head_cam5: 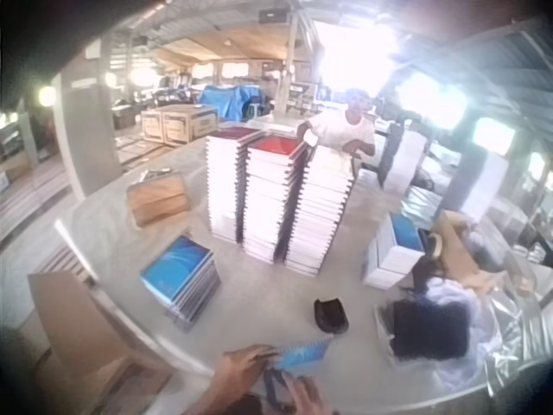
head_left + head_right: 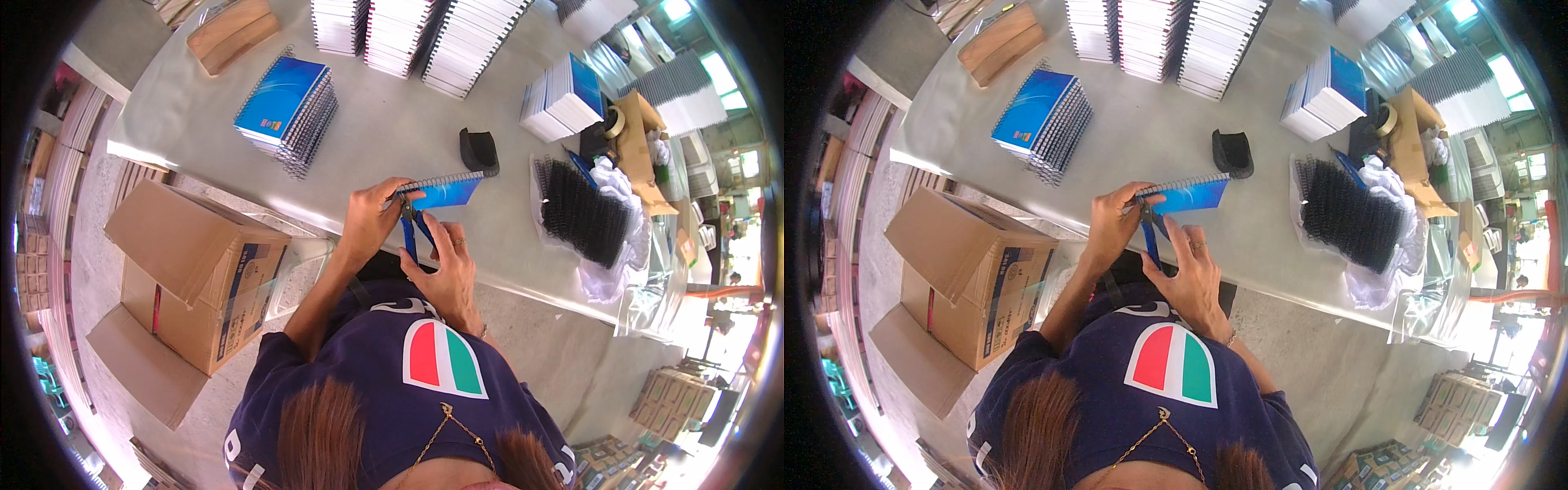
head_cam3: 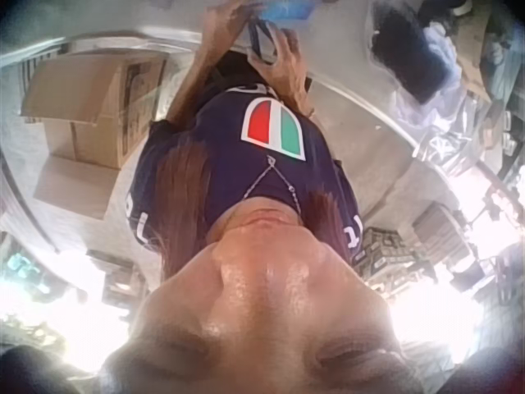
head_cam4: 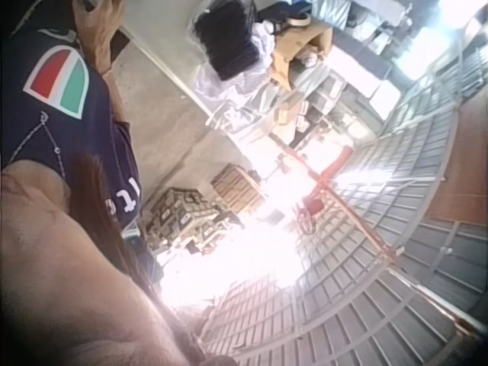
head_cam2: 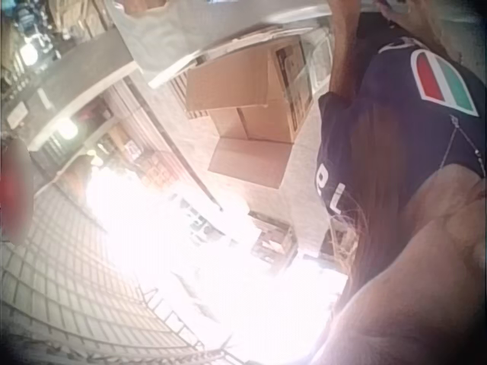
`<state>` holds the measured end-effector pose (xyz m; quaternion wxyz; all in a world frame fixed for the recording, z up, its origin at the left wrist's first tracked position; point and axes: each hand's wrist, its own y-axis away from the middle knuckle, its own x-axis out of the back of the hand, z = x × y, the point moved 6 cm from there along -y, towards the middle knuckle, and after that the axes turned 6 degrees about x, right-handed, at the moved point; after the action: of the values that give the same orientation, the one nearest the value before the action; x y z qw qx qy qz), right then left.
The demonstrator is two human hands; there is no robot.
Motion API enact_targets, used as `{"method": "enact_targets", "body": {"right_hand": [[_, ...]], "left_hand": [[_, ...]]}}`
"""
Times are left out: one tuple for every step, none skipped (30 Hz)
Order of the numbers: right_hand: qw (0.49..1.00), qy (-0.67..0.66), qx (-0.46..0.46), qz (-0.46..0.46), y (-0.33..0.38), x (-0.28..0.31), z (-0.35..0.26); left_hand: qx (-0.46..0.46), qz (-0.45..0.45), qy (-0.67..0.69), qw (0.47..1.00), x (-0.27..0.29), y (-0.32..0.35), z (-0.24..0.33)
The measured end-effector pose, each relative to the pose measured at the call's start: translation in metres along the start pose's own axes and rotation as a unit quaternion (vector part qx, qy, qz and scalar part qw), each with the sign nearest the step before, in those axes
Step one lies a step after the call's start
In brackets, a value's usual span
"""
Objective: The person assembles spiral-bound notebooks by inserting a metal coil into the punched holes of a blue notebook cover. They use pliers to secure the coil ends and place the finished notebook on a stack. The process is repeated for multiple notebooks.
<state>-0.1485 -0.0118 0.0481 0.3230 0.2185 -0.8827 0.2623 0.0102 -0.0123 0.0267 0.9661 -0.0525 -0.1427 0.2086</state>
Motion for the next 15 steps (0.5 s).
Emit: {"method": "enact_targets", "body": {"right_hand": [[1.000, -0.007, -0.008, -0.004, 0.000, 0.000, -0.001], [1.000, -0.016, -0.015, -0.010, 0.000, 0.000, -0.002], [0.999, -0.034, -0.018, -0.024, 0.000, -0.001, -0.003], [0.998, -0.052, -0.020, -0.038, -0.001, -0.001, -0.003], [0.996, -0.068, -0.024, -0.049, -0.001, 0.000, -0.003], [0.980, -0.182, -0.068, -0.050, 0.002, -0.004, 0.004], [0.948, -0.293, -0.109, -0.051, 0.008, -0.012, 0.013], [0.903, -0.401, -0.149, -0.047, 0.012, -0.017, 0.020], [0.798, -0.531, -0.257, -0.125, 0.010, -0.016, 0.016], [0.731, -0.606, -0.279, -0.143, 0.008, -0.013, 0.015], [0.656, -0.674, -0.298, -0.160, 0.007, -0.012, 0.013], [0.575, -0.735, -0.314, -0.176, 0.007, -0.012, 0.006], [0.618, -0.700, -0.306, -0.186, 0.006, -0.007, 0.002], [0.690, -0.637, -0.286, -0.190, 0.006, -0.006, 0.005], [0.756, -0.569, -0.261, -0.192, 0.006, -0.003, 0.007]], "left_hand": [[0.006, -0.003, -0.007, 1.000, -0.001, 0.000, 0.000], [-0.003, 0.008, -0.017, 1.000, -0.001, 0.001, 0.000], [-0.010, 0.018, -0.027, 0.999, -0.001, 0.002, -0.001], [-0.018, 0.029, -0.037, 0.999, 0.000, 0.003, -0.002], [-0.029, 0.039, -0.048, 0.998, -0.002, 0.003, -0.003], [-0.040, 0.049, -0.059, 0.996, -0.003, 0.004, -0.005], [-0.051, 0.060, -0.070, 0.994, -0.004, 0.004, -0.004], [-0.052, 0.059, -0.058, 0.995, -0.006, 0.004, -0.003], [-0.048, 0.066, -0.049, 0.995, -0.004, 0.007, -0.003], [-0.044, 0.072, -0.040, 0.996, -0.003, 0.009, -0.003], [-0.041, 0.075, -0.037, 0.996, -0.002, 0.010, -0.002], [-0.039, 0.078, -0.034, 0.996, -0.002, 0.011, -0.001], [-0.036, 0.082, -0.031, 0.995, -0.002, 0.012, 0.000], [-0.040, 0.079, -0.041, 0.995, -0.001, 0.012, 0.003], [-0.045, 0.077, -0.050, 0.995, 0.000, 0.011, 0.008]]}}
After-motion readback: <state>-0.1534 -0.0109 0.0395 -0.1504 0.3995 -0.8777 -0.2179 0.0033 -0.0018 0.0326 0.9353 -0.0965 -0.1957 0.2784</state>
